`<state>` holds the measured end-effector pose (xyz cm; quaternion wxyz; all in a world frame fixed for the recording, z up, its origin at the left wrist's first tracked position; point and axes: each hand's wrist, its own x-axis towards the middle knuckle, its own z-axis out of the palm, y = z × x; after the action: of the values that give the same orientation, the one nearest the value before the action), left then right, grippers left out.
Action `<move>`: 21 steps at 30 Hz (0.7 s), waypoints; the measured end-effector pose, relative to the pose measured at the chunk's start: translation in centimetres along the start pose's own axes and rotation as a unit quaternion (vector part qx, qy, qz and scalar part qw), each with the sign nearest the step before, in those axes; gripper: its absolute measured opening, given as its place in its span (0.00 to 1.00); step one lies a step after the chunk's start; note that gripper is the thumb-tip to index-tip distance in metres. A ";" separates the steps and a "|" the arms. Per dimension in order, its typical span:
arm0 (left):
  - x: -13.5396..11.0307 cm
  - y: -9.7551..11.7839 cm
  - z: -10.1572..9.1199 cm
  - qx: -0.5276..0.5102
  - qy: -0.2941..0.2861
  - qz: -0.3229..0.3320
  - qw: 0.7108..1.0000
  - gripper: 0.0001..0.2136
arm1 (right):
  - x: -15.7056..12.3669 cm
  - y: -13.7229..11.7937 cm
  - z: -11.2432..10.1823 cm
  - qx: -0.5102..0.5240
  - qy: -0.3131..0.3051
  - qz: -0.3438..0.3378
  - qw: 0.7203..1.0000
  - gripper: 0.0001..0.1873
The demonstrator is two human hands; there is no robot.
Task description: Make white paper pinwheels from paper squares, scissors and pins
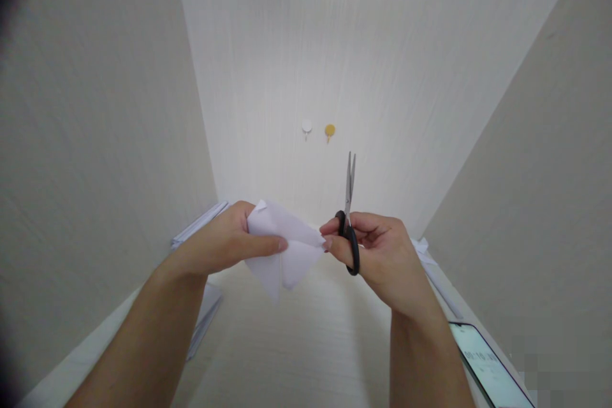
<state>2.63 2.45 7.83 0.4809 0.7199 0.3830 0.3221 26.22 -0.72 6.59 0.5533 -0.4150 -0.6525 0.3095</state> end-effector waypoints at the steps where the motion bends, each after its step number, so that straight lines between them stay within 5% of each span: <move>1: 0.0 0.0 0.0 0.003 0.000 -0.001 1.000 0.07 | 0.0 0.0 0.0 -0.004 -0.004 0.001 1.000 0.09; 11: 0.1 0.3 -0.1 0.003 0.013 -0.004 1.000 0.08 | -0.5 0.2 -1.0 -0.029 -0.052 0.006 0.998 0.12; 21: 0.1 0.3 0.0 -0.005 0.011 -0.003 1.000 0.07 | -0.3 -0.2 -0.5 -0.034 -0.024 0.028 0.999 0.10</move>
<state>2.76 2.43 8.15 0.4812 0.7128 0.3886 0.3308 26.66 -1.15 6.71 0.5145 -0.4441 -0.6635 0.3127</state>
